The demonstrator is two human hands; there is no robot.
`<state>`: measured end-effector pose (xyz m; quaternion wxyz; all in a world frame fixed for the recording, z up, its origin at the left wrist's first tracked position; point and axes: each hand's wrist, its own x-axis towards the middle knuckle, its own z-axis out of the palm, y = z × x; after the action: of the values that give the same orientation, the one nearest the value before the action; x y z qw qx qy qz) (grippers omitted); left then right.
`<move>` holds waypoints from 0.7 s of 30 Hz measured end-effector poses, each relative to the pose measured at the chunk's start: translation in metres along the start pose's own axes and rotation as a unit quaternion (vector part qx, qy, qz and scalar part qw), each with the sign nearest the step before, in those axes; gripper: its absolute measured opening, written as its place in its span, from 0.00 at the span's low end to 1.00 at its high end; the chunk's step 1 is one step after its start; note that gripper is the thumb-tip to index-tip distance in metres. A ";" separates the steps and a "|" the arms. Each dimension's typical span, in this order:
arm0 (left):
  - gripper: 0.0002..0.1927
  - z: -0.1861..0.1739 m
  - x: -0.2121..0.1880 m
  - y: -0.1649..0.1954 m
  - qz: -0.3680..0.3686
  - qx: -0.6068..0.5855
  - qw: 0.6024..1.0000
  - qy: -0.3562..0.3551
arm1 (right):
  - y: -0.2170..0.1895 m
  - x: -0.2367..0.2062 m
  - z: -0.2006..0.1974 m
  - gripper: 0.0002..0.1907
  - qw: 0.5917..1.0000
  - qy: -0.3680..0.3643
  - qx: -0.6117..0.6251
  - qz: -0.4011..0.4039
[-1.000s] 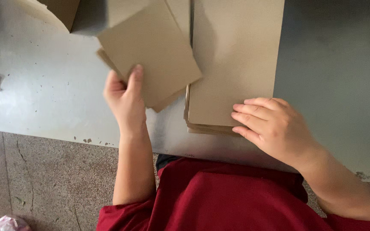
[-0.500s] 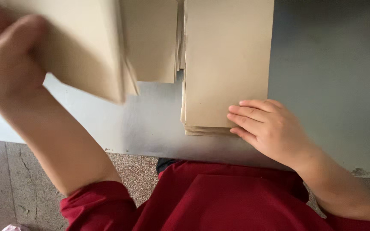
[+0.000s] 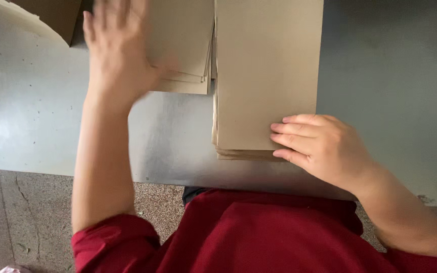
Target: The person folds sheets of brown kraft paper in half one at a time on a metal worktable, aligning the edges and pressing the crease flat, then sets each folded sheet onto a growing stack beside the pile of unfolded sheets.
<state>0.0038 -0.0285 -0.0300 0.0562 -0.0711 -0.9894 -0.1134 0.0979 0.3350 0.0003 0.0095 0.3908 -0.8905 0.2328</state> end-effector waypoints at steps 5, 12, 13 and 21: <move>0.59 0.009 -0.038 0.004 0.103 0.056 0.992 -0.051 | 0.013 -0.004 0.012 0.13 0.998 -0.014 0.049 -0.036; 0.53 0.020 -0.079 0.007 0.106 -0.018 0.993 0.050 | 0.015 -0.007 0.024 0.13 0.992 -0.050 0.113 0.022; 0.48 0.017 -0.087 0.013 0.132 -0.037 0.989 0.063 | 0.009 -0.001 0.022 0.13 0.994 -0.047 0.103 0.007; 0.22 0.037 -0.145 0.046 0.181 -0.274 0.931 0.159 | -0.018 0.012 0.023 0.02 0.995 -0.012 0.088 0.051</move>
<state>0.1498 0.0064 -0.0745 0.2107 -0.2430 -0.8681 -0.3782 0.1060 0.3060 -0.0103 -0.0475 0.3473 -0.8851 0.3061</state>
